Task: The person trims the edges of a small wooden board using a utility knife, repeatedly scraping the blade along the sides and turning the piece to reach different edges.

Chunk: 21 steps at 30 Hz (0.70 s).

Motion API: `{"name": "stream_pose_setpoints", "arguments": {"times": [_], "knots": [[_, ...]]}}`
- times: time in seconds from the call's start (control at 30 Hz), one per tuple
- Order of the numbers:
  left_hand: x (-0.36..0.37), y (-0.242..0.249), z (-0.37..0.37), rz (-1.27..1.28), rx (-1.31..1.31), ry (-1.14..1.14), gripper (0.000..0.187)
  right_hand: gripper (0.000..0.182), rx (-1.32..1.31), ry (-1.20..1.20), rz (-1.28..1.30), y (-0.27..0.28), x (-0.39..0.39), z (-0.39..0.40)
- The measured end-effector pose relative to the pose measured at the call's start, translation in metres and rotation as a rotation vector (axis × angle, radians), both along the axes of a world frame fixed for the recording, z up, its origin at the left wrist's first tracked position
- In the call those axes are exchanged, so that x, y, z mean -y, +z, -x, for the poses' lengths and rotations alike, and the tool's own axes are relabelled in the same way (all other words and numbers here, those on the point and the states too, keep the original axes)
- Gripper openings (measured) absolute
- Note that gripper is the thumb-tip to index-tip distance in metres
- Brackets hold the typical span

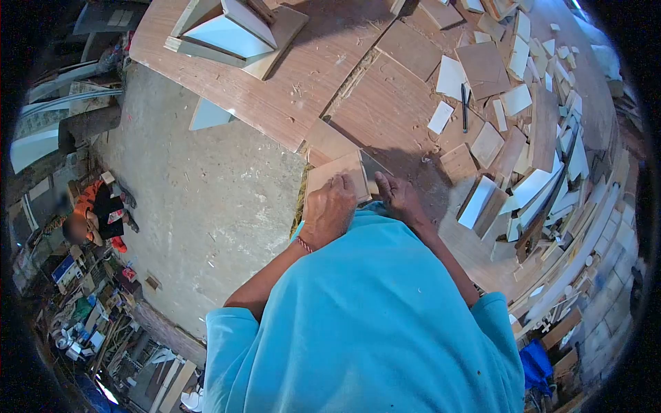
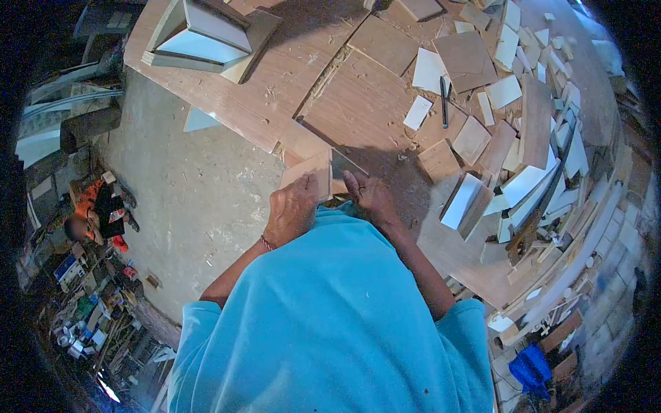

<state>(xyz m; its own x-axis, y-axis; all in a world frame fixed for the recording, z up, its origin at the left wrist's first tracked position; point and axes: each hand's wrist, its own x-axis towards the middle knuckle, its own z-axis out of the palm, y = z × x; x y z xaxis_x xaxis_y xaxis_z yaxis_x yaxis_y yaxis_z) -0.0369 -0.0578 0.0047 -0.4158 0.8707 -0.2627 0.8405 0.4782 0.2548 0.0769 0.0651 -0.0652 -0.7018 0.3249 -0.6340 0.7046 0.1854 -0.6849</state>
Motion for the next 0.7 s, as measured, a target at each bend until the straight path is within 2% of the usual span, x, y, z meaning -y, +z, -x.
{"name": "stream_pose_setpoints", "arguments": {"times": [0.13, 0.2, 0.33, 0.4, 0.53, 0.6, 0.63, 0.7], "knots": [[-0.003, 0.003, 0.002, 0.011, 0.029, -0.004, 0.029, 0.053, -0.009, -0.012, -0.078, -0.006, 0.000, 0.003], [-0.003, -0.001, 0.001, 0.011, -0.062, -0.050, 0.027, 0.051, 0.111, 0.037, -0.030, -0.003, -0.003, 0.008], [-0.001, -0.009, -0.004, 0.062, -0.078, -0.114, 0.027, 0.052, 0.153, 0.062, -0.059, -0.005, -0.003, 0.013], [0.002, -0.014, -0.010, 0.078, -0.223, -0.223, 0.030, 0.053, 0.160, 0.048, -0.086, 0.001, -0.002, 0.015], [0.004, -0.019, -0.018, 0.195, -0.143, -0.219, 0.036, 0.057, 0.084, -0.030, -0.127, -0.004, 0.003, 0.012], [0.009, -0.019, -0.020, 0.119, -0.159, -0.279, 0.040, 0.060, 0.089, -0.056, 0.048, -0.002, -0.005, 0.011], [0.010, -0.019, -0.021, 0.120, -0.157, -0.269, 0.040, 0.060, 0.091, -0.046, 0.047, 0.002, -0.008, 0.012], [0.011, -0.019, -0.023, 0.202, -0.109, -0.282, 0.043, 0.057, 0.135, -0.089, 0.194, 0.011, -0.012, 0.014]]}}
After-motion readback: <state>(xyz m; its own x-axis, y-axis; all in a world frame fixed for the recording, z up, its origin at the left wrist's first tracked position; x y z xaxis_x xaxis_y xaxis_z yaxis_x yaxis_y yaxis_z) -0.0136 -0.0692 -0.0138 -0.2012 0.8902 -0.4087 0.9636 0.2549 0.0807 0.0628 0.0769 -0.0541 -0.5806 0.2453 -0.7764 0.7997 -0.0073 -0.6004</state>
